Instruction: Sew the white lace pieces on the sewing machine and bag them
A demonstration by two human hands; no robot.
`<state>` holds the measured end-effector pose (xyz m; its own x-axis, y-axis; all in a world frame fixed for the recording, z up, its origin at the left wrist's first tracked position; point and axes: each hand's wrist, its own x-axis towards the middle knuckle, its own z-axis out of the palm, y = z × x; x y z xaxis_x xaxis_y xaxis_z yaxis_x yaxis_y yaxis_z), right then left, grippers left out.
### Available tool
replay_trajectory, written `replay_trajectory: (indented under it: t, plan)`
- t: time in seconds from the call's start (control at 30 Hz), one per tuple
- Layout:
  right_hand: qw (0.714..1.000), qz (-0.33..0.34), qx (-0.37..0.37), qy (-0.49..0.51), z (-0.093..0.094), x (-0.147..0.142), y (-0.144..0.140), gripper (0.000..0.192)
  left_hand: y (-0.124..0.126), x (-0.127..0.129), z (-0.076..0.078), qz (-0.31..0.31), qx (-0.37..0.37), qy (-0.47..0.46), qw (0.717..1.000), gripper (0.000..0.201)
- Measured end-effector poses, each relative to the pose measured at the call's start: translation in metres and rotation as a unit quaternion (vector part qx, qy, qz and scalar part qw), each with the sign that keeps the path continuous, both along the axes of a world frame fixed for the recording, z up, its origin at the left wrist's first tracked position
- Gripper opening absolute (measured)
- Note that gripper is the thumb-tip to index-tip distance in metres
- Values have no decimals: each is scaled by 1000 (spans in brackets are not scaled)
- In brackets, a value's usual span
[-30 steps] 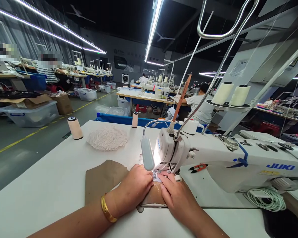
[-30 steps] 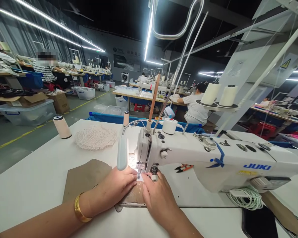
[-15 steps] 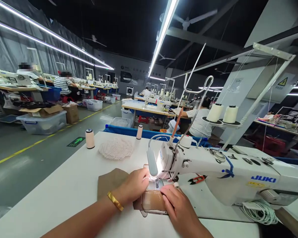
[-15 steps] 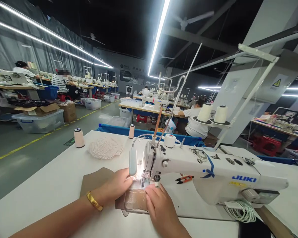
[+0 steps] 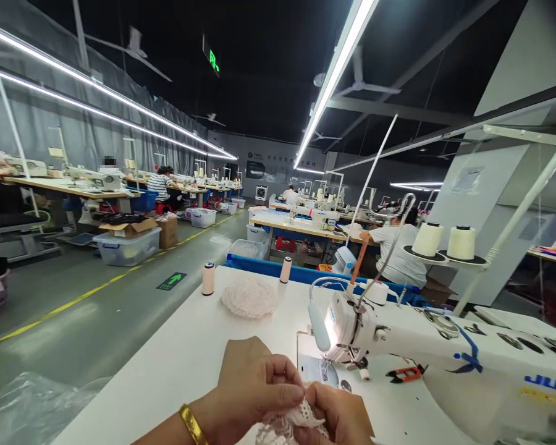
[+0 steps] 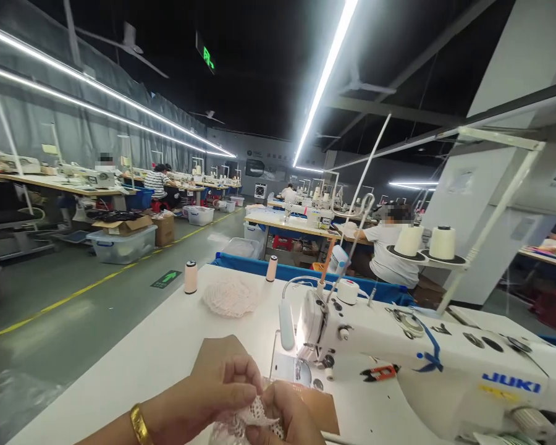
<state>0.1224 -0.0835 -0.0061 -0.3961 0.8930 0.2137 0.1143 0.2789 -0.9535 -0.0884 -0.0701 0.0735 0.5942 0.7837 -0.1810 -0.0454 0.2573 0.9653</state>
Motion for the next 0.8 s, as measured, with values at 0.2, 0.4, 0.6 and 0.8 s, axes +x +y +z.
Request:
replay_trajectory:
  t: [0.2, 0.4, 0.6, 0.8]
  plan:
    - [992, 39, -116, 36, 16, -43, 44, 64, 33, -58, 8, 139, 92, 28, 986, 57]
    - [986, -81, -78, 124, 42, -101, 121, 56, 123, -104, 9, 305, 228, 123, 916, 48]
    - [970, -237, 30, 30, 37, -129, 232, 35, 205, -110, 0, 368, 308, 319, 817, 23]
    - [957, -265, 80, -89, 14, -138, 285, 25, 249, -101, -5, 268, 391, 439, 763, 43]
